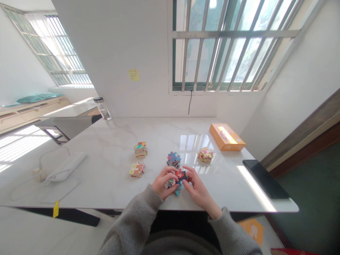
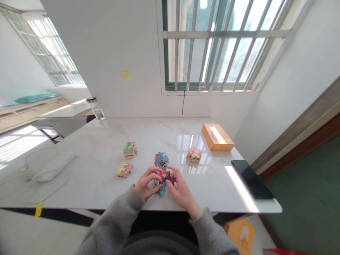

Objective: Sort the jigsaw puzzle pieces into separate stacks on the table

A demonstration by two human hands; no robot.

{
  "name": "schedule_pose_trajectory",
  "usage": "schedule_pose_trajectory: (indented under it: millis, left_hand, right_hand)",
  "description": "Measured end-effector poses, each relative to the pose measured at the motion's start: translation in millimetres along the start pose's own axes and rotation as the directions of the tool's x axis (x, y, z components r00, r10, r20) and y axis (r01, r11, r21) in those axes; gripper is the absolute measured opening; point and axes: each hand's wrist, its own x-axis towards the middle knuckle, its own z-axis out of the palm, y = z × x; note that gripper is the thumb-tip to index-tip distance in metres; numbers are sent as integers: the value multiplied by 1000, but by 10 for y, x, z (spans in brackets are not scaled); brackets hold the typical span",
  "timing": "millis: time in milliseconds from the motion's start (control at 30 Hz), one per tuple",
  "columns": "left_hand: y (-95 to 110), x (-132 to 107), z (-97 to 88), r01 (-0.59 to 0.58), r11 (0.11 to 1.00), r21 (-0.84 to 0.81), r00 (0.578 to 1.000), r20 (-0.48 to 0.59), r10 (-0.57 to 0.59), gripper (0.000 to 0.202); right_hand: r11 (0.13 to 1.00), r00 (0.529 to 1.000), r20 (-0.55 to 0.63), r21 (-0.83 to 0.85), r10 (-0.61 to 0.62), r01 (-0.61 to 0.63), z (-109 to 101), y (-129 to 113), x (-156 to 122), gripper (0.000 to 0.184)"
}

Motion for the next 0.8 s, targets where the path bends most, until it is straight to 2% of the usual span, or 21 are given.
schedule_pose_trajectory:
  millis: [67, 200, 333, 433, 600, 700, 800]
  left_hand:
    - [15, 3, -6, -12, 1000, 5, 999, -37, 12, 15]
    - [59, 12, -15, -52, 998, 29, 999, -6, 52, 21]
    - [96, 32, -23, -69, 993, 99, 997, -25, 72, 33]
    - [100, 46, -9, -98, 989, 113, 995, 13, 97, 37]
    - [118, 46, -13, -100, 988, 116, 995, 16, 98, 36]
    - [130, 48, -182, -56, 989, 137, 995, -78, 68, 30]
    - [38, 95, -563, 39, 986, 161, 974, -226, -2, 21]
  right_hand:
    - [1000, 1000, -6, 3, -6, 6, -6, -7, 4, 45]
    - [1000, 988, -153, -10, -15, 14, -12, 20, 20, 39]
    - [997, 996, -76, -61, -53, 48, 4, 43, 11, 41]
    - [996, 998, -25, -64, -59, 58, 12, 33, -1, 42]
    - [997, 998, -32, -48, -60, 58, -4, 0, -8, 44]
    - [995, 992, -104, -82, -67, 58, -12, -1, -16, 44]
    - [992, 991, -120, -119, -59, 45, -9, 11, -27, 45]
